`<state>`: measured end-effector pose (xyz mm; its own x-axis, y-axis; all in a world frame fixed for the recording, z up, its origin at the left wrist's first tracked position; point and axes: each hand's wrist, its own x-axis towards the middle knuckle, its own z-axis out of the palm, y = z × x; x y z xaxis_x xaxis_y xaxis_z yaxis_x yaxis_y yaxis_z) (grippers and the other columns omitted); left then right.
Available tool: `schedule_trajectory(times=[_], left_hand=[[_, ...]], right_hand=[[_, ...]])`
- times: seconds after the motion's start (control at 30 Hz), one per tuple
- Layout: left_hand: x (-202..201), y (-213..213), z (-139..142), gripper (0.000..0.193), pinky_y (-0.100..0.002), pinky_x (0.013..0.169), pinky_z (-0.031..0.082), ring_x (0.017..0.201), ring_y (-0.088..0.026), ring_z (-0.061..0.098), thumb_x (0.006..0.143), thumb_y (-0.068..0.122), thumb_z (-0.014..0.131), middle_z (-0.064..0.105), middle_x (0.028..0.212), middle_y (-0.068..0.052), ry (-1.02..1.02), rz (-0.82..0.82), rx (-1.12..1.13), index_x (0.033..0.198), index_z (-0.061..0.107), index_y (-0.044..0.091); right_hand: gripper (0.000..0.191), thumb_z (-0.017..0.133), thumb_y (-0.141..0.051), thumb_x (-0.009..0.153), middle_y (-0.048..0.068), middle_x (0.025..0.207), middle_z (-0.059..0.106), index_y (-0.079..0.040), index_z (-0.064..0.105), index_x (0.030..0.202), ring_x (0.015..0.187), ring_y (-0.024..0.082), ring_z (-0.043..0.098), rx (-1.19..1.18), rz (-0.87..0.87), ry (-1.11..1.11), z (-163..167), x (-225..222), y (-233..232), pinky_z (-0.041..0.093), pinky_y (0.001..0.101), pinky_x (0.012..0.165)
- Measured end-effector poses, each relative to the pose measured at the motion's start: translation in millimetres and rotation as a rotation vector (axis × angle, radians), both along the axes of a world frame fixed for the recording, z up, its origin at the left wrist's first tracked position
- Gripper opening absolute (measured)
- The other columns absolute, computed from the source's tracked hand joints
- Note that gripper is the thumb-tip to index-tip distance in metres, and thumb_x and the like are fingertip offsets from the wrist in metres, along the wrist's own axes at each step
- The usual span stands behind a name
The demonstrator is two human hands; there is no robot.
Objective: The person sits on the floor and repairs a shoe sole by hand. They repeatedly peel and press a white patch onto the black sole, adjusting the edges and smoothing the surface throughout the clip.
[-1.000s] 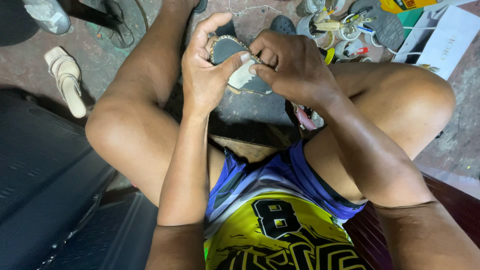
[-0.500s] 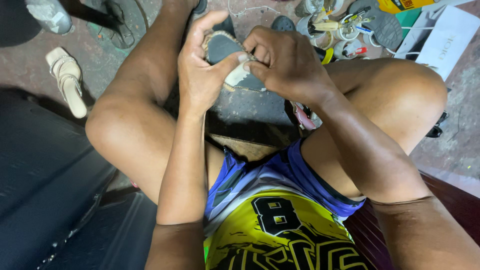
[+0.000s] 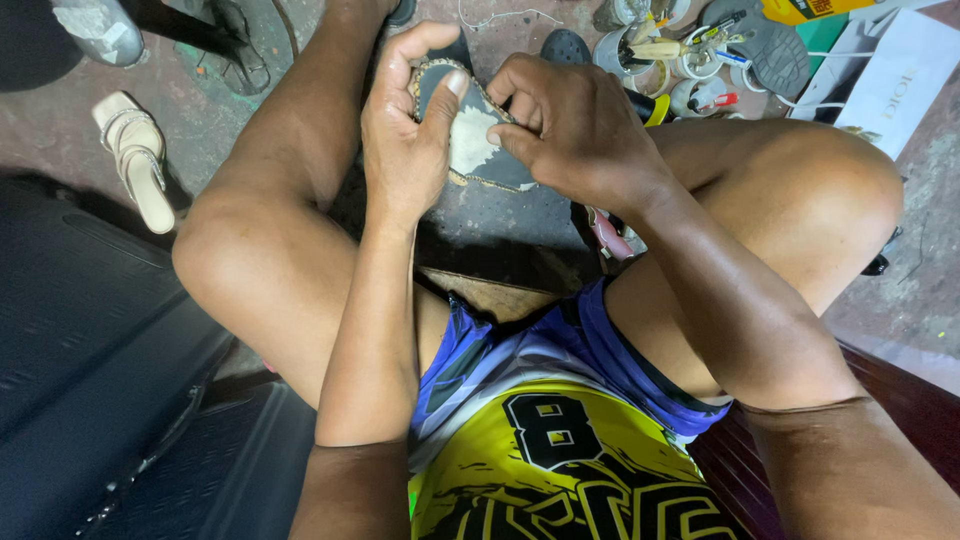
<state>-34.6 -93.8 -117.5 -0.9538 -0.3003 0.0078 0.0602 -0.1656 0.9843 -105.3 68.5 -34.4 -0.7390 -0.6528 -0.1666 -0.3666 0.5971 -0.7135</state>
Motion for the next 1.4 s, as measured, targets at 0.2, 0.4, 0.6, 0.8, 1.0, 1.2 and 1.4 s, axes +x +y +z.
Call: schedule_trajectory(times=[0.2, 0.4, 0.6, 0.8, 1.0, 1.2, 1.4], left_hand=[[3.4, -0.8, 14.2, 0.056, -0.023, 0.097, 0.052, 0.107, -0.008, 0.061, 0.087, -0.007, 0.08, 0.065, 0.123, -0.002, -0.009, -0.102, -0.116, 0.137, 0.058, 0.005], [0.8, -4.4, 10.3, 0.04, -0.027, 0.103, 0.046, 0.115, -0.012, 0.06, 0.087, -0.011, 0.074, 0.064, 0.122, -0.006, 0.056, -0.004, -0.224, 0.123, 0.061, 0.001], [2.2, -2.8, -5.9, 0.029, -0.023, 0.108, 0.048, 0.119, -0.009, 0.063, 0.108, -0.012, 0.065, 0.067, 0.128, -0.006, 0.089, 0.002, -0.108, 0.133, 0.061, 0.003], [4.8, -9.1, 1.1, 0.064, -0.024, 0.1, 0.053, 0.113, -0.007, 0.065, 0.095, -0.011, 0.079, 0.069, 0.119, -0.007, 0.086, -0.144, 0.016, 0.147, 0.046, 0.004], [3.8, -9.3, 7.9, 0.051, -0.023, 0.087, 0.057, 0.096, -0.009, 0.073, 0.1, -0.012, 0.072, 0.078, 0.103, -0.007, -0.013, -0.097, 0.152, 0.144, 0.051, 0.005], [3.7, -12.3, 3.3, 0.037, -0.019, 0.081, 0.053, 0.088, -0.007, 0.068, 0.11, -0.008, 0.064, 0.075, 0.095, -0.005, -0.028, -0.115, 0.161, 0.143, 0.053, 0.004], [5.3, -16.8, 6.4, 0.07, -0.021, 0.097, 0.049, 0.095, -0.007, 0.066, 0.085, -0.008, 0.084, 0.07, 0.092, -0.002, 0.042, -0.153, -0.134, 0.142, 0.046, 0.005]], right_hand=[[0.02, 0.078, -0.004, 0.09, 0.007, 0.072, 0.068, -0.003, 0.066, 0.106, 0.063, 0.014, 0.067, 0.013, -0.038, -0.056, -1.7, -2.8, 8.4, 0.049, 0.0323, 0.058], [0.021, 0.079, -0.006, 0.089, 0.007, 0.07, 0.066, -0.003, 0.066, 0.106, 0.061, 0.014, 0.063, 0.044, -0.02, -0.056, 0.5, -6.1, 2.6, 0.047, 0.032, 0.056], [0.02, 0.078, -0.009, 0.09, 0.006, 0.072, 0.067, -0.004, 0.066, 0.105, 0.062, 0.013, 0.063, 0.019, -0.028, -0.065, 2.2, -5.2, 1.0, 0.047, 0.0313, 0.057], [0.018, 0.078, -0.012, 0.092, 0.005, 0.07, 0.066, -0.005, 0.067, 0.104, 0.059, 0.015, 0.061, 0.126, -0.056, -0.03, 4.3, -11.7, 7.1, 0.046, 0.0336, 0.058], [0.017, 0.078, -0.012, 0.092, 0.004, 0.071, 0.067, -0.005, 0.067, 0.103, 0.061, 0.014, 0.063, 0.091, -0.051, -0.061, 4.9, -10.0, 7.1, 0.048, 0.0329, 0.059], [0.016, 0.079, -0.012, 0.092, 0.003, 0.072, 0.068, -0.005, 0.068, 0.103, 0.061, 0.012, 0.063, 0.095, -0.065, -0.041, 4.6, -11.4, 7.9, 0.048, 0.0321, 0.059], [0.017, 0.08, -0.01, 0.093, 0.004, 0.073, 0.067, -0.006, 0.069, 0.106, 0.063, 0.012, 0.062, 0.079, -0.108, 0.009, 2.6, -14.3, 14.3, 0.047, 0.0317, 0.059]])
